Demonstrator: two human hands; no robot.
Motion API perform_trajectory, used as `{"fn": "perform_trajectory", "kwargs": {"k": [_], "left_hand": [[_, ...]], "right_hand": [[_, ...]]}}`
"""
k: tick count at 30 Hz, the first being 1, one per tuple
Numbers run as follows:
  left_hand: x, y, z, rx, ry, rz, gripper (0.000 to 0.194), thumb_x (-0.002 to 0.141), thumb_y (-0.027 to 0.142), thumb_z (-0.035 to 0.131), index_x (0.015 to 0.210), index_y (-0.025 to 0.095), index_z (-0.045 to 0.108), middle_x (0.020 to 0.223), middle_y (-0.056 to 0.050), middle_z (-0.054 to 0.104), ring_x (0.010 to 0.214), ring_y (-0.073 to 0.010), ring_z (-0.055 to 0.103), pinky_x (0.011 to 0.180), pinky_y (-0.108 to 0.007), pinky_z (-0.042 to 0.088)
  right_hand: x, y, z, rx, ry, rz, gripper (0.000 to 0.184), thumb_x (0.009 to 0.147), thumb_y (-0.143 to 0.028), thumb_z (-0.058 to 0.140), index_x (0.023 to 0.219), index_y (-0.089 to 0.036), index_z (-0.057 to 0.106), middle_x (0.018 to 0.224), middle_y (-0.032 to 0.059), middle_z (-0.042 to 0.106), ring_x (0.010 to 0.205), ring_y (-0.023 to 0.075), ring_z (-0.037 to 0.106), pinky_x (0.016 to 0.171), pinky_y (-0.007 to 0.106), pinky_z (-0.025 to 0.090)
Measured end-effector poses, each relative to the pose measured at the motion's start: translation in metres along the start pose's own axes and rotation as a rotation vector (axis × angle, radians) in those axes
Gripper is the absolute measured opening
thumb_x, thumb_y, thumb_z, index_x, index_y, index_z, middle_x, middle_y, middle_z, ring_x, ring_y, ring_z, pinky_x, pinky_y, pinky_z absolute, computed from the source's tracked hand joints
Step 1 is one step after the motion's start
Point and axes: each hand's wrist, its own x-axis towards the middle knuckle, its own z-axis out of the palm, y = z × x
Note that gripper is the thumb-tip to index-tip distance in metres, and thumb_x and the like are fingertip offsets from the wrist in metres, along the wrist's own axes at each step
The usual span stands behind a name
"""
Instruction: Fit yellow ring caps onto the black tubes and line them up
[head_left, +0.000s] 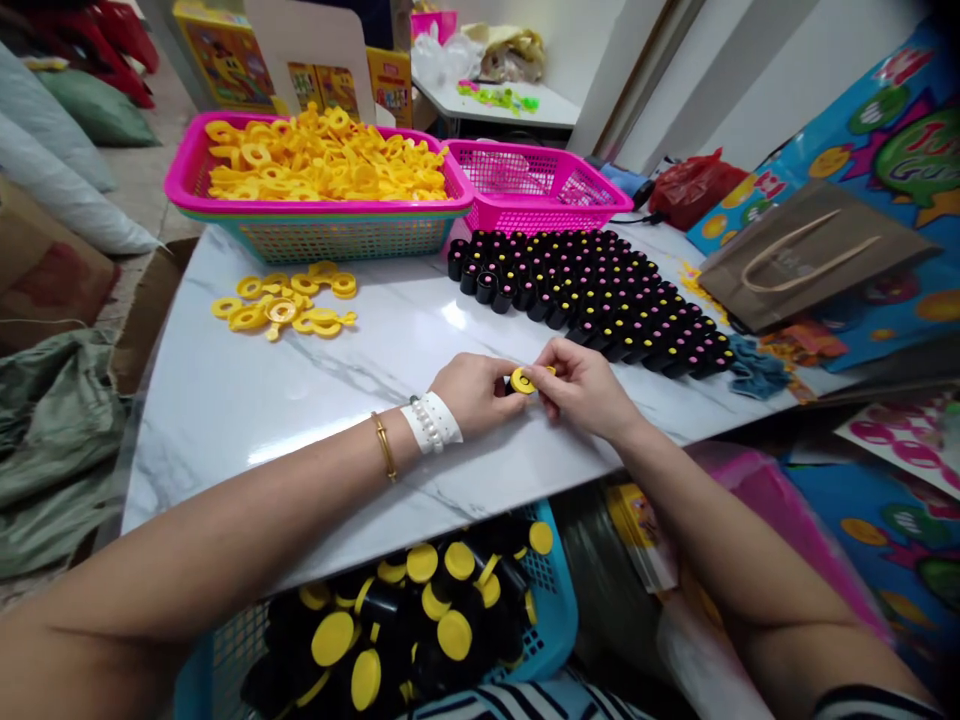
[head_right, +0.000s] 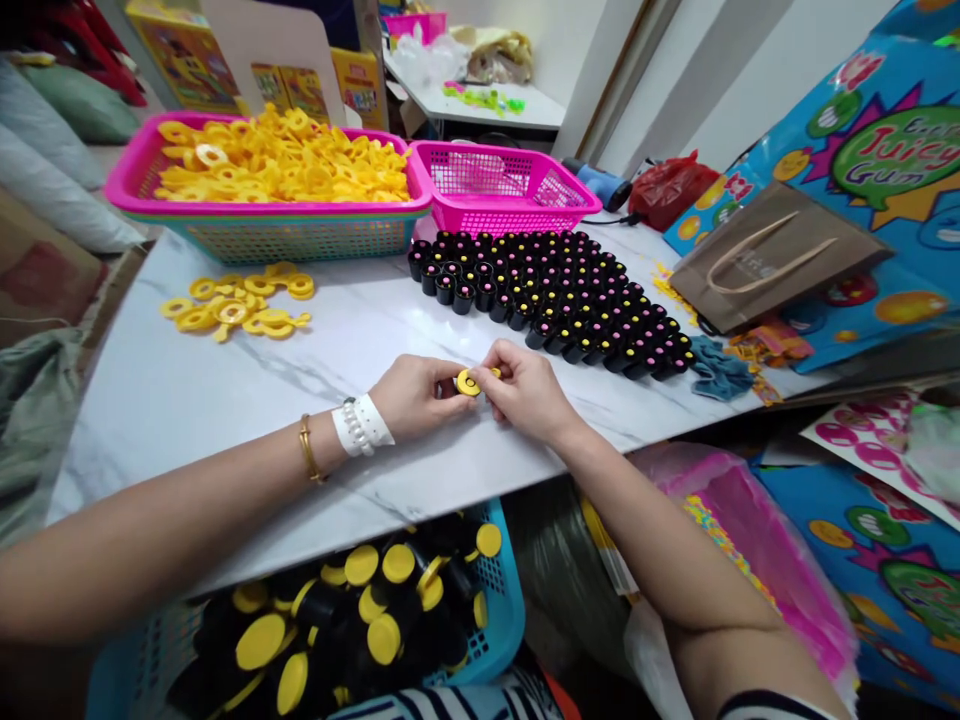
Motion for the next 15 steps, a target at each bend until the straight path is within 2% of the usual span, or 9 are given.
{"fn": "perform_trajectory", "kwargs": {"k": [4, 7, 9, 11, 13, 15], "left_hand": [[0.004, 0.003, -0.001, -0.205, -0.089, -0.24, 0.045, 0.088, 0.051, 0.048, 0.081, 0.015, 0.075, 0.05, 0.001, 0.056, 0.045, -0.0091, 0.045, 0.048, -0.022, 0.031], [0.005, 0.005, 0.003, -0.311, -0.092, -0.356, 0.047, 0.091, 0.049, 0.045, 0.077, 0.014, 0.073, 0.044, 0.003, 0.05, 0.039, -0.0085, 0.042, 0.045, -0.022, 0.031], [0.001, 0.007, 0.008, -0.298, -0.055, -0.337, 0.046, 0.093, 0.047, 0.042, 0.078, 0.015, 0.073, 0.045, 0.002, 0.051, 0.04, -0.0095, 0.045, 0.047, -0.023, 0.034], [-0.005, 0.008, 0.013, -0.234, 0.04, -0.262, 0.04, 0.093, 0.044, 0.045, 0.089, 0.016, 0.073, 0.053, 0.001, 0.058, 0.049, -0.0115, 0.052, 0.053, -0.024, 0.039], [-0.009, 0.008, 0.018, -0.146, 0.154, -0.156, 0.033, 0.088, 0.042, 0.055, 0.105, 0.018, 0.07, 0.066, 0.0, 0.065, 0.06, -0.0136, 0.057, 0.06, -0.024, 0.042], [-0.011, 0.006, 0.02, -0.05, 0.21, -0.068, 0.034, 0.081, 0.037, 0.065, 0.109, 0.018, 0.068, 0.075, -0.001, 0.067, 0.067, -0.0151, 0.059, 0.064, -0.025, 0.043]], "right_hand": [[0.0, 0.0, -0.001, 0.01, -0.032, 0.024, 0.025, 0.084, -0.04, 0.064, 0.077, -0.02, 0.05, 0.046, -0.0058, 0.055, 0.036, 0.0107, 0.053, 0.037, 0.02, 0.039], [-0.001, 0.003, 0.001, 0.067, -0.038, 0.013, 0.025, 0.087, -0.041, 0.06, 0.079, -0.021, 0.048, 0.046, -0.0068, 0.055, 0.036, 0.0101, 0.052, 0.038, 0.019, 0.038], [-0.001, 0.006, 0.004, 0.102, -0.027, 0.016, 0.026, 0.087, -0.043, 0.059, 0.079, -0.021, 0.048, 0.045, -0.0081, 0.051, 0.035, 0.0093, 0.048, 0.037, 0.019, 0.036], [-0.001, 0.007, 0.006, 0.09, 0.008, 0.0, 0.027, 0.085, -0.043, 0.062, 0.076, -0.02, 0.051, 0.048, -0.0078, 0.05, 0.038, 0.0081, 0.045, 0.038, 0.019, 0.035], [0.0, 0.008, 0.005, 0.068, 0.054, -0.029, 0.027, 0.081, -0.041, 0.067, 0.073, -0.018, 0.055, 0.056, -0.0055, 0.053, 0.044, 0.0072, 0.045, 0.041, 0.019, 0.035], [-0.001, 0.008, 0.003, 0.116, 0.07, -0.022, 0.026, 0.077, -0.04, 0.071, 0.076, -0.016, 0.061, 0.061, -0.0041, 0.056, 0.047, 0.0069, 0.046, 0.043, 0.019, 0.037]]}}
